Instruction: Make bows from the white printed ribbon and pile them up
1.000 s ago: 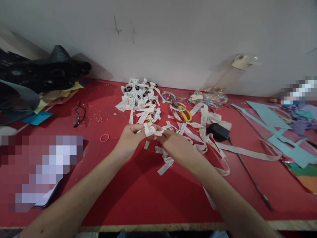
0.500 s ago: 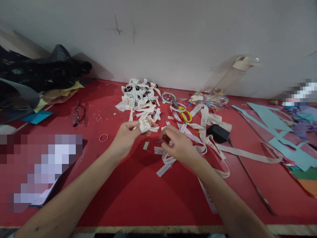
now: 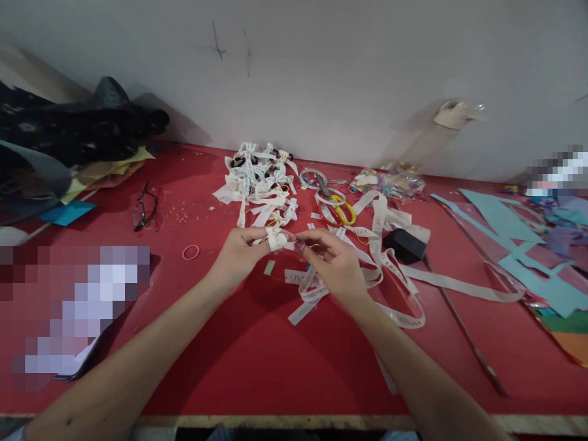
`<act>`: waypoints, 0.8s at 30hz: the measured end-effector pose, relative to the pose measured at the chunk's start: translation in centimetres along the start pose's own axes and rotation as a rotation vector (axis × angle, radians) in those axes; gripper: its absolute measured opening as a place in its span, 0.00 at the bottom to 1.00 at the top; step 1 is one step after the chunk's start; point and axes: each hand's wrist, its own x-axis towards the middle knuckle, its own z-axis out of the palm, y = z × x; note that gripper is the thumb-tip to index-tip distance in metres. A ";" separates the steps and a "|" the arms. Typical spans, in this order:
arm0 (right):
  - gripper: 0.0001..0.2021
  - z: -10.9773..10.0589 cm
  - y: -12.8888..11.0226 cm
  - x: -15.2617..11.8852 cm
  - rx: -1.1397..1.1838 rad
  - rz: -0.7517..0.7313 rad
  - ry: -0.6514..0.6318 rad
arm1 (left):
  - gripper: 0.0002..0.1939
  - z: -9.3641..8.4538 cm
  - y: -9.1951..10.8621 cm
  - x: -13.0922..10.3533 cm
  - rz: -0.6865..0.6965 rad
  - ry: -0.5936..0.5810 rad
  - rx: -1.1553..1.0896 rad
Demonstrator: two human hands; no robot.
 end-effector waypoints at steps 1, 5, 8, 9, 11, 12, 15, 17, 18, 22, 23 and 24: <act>0.09 0.0 0.0 0.0 0.007 -0.006 -0.008 | 0.12 0.0 0.0 0.0 0.007 -0.003 0.009; 0.09 0.1 -0.1 -0.1 0.025 -0.034 -0.002 | 0.09 0.0 0.0 -0.2 0.116 -0.005 0.048; 0.07 0.2 -0.2 -0.2 0.041 -0.041 0.009 | 0.06 0.0 0.1 -0.2 0.159 -0.013 0.058; 0.06 0.2 -0.2 -0.2 0.053 -0.031 0.008 | 0.06 0.0 0.1 -0.2 0.157 -0.016 0.053; 0.05 0.4 -0.2 -0.3 0.106 0.006 -0.001 | 0.06 0.2 0.1 -0.2 0.147 -0.017 0.034; 0.05 0.5 -0.2 -0.3 0.147 0.030 -0.007 | 0.06 0.3 0.0 -0.2 0.142 -0.013 0.025; 0.05 0.8 0.0 -0.3 0.283 0.082 -0.019 | 0.06 0.5 -0.2 -0.2 0.130 0.015 0.018; 0.06 1.0 0.2 -0.3 0.360 0.095 -0.022 | 0.07 0.6 -0.3 -0.3 0.118 0.036 0.022; 0.07 1.1 0.3 -0.3 0.392 0.096 -0.022 | 0.08 0.6 -0.4 -0.3 0.108 0.042 0.018; 0.09 1.2 0.6 -0.2 0.457 0.094 0.005 | 0.11 0.8 -0.8 -0.5 0.037 0.034 -0.040; 0.09 1.3 0.6 -0.2 0.462 0.096 0.012 | 0.12 0.8 -0.9 -0.5 0.017 0.029 -0.062; 0.08 1.3 0.6 -0.2 0.469 0.100 0.016 | 0.13 0.9 -1.0 -0.5 0.001 0.025 -0.087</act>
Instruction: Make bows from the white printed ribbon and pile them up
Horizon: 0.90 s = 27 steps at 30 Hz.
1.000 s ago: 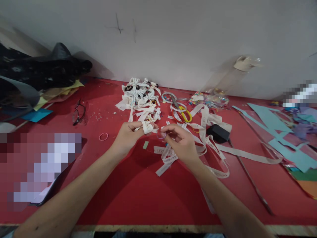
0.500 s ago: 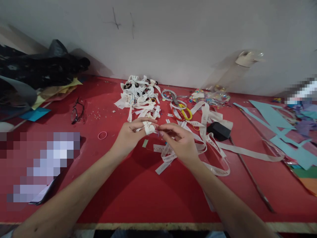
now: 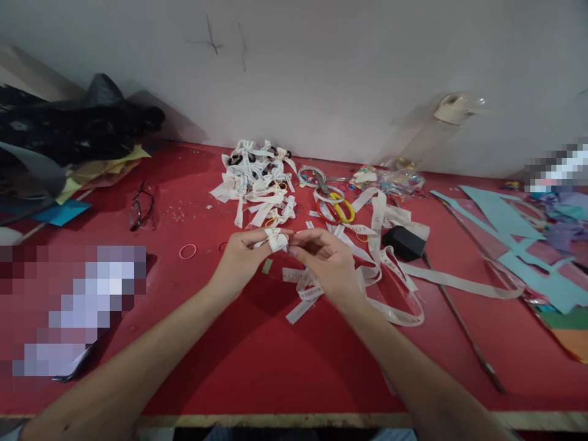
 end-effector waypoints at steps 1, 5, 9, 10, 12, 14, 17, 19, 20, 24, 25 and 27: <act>0.09 0.0 0.0 0.0 0.010 0.007 0.001 | 0.13 0.0 -0.1 0.0 -0.013 -0.004 -0.026; 0.09 0.0 0.2 0.0 0.075 0.045 -0.022 | 0.13 0.1 -0.6 0.2 -0.036 -0.011 -0.089; 0.11 0.1 0.5 -0.1 0.169 0.117 -0.067 | 0.12 0.2 -0.4 0.2 -0.015 0.000 -0.041; 0.11 0.1 0.5 -0.2 0.195 0.142 -0.072 | 0.11 0.2 -0.3 0.1 -0.006 0.002 -0.024; 0.12 0.3 0.4 -0.2 0.233 0.185 -0.079 | 0.09 0.3 0.0 0.0 0.015 0.010 0.009; 0.12 0.5 0.2 -0.3 0.248 0.212 -0.103 | 0.07 0.3 0.1 -0.2 0.045 0.025 0.042; 0.13 0.6 -0.6 -0.3 0.261 0.226 -0.145 | 0.06 0.4 0.1 -0.4 0.116 0.054 0.082; 0.13 0.4 -1.2 -0.4 0.295 0.251 -0.146 | 0.06 0.5 0.1 -0.6 0.165 0.069 0.088; 0.12 0.3 -1.4 -0.5 0.317 0.265 -0.139 | 0.06 0.5 0.1 -0.7 0.182 0.076 0.080; 0.10 -0.1 -2.0 -1.3 0.388 0.330 -0.125 | 0.08 1.0 0.1 -1.3 0.192 0.038 0.030; 0.10 -0.2 -2.1 -1.6 0.398 0.346 -0.126 | 0.08 1.1 0.2 -1.5 0.200 0.022 0.034; 0.11 -0.3 -2.1 -2.0 0.412 0.372 -0.122 | 0.09 1.4 0.3 -1.8 0.242 0.004 0.064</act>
